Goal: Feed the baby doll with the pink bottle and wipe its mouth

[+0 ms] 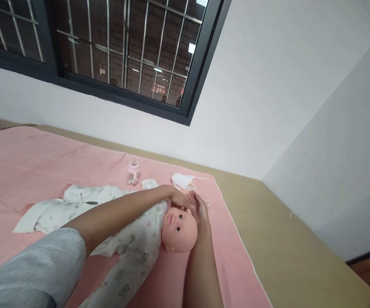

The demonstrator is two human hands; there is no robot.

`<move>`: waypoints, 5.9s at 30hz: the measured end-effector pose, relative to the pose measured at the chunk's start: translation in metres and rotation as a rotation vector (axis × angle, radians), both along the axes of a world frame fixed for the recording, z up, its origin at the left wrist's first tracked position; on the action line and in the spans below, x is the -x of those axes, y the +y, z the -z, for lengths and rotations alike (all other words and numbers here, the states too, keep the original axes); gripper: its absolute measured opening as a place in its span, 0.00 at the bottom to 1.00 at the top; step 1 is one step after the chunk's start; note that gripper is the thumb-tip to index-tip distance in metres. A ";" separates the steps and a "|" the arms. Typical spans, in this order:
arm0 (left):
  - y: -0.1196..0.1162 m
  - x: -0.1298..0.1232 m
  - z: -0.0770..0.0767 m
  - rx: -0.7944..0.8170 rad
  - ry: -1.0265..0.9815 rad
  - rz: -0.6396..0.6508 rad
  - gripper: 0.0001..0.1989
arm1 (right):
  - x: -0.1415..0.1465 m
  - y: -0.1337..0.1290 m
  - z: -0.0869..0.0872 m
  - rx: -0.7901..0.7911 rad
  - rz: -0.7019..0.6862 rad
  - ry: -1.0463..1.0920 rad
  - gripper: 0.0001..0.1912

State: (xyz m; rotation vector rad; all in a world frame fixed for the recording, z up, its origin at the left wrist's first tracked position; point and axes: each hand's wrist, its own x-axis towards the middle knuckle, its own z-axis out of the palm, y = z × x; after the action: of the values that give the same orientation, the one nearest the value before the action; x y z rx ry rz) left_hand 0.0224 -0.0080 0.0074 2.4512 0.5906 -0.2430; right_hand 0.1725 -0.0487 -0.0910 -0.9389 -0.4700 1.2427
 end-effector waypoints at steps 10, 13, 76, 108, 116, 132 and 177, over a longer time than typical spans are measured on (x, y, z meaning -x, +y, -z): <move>-0.014 0.066 -0.037 -0.405 -0.099 -0.255 0.11 | 0.003 0.002 0.000 0.020 -0.016 -0.045 0.12; -0.030 0.089 -0.036 -0.448 -0.140 -0.296 0.09 | 0.005 0.004 0.002 0.000 -0.024 -0.049 0.16; -0.086 0.156 -0.061 -0.525 -0.487 -0.303 0.20 | 0.031 -0.025 -0.113 -0.371 -0.190 -0.515 0.18; -0.079 0.159 -0.068 0.040 -0.803 -0.036 0.06 | 0.056 -0.066 -0.147 -0.470 -0.424 -0.653 0.10; -0.069 0.122 -0.039 -0.289 -0.499 -0.097 0.11 | 0.019 -0.030 -0.083 -0.113 -0.411 -0.584 0.15; -0.055 0.112 -0.017 -0.328 -0.347 -0.023 0.18 | -0.004 -0.006 0.004 -0.015 -0.292 -0.228 0.19; -0.086 0.116 -0.036 -0.544 -0.265 0.111 0.15 | -0.002 0.001 0.012 -0.043 -0.279 -0.321 0.20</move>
State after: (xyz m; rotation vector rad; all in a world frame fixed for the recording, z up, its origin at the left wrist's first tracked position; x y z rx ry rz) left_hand -0.0937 -0.0944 0.0437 2.9748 0.4441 0.2314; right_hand 0.1746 -0.0482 -0.1028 -1.0671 -0.9021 1.3295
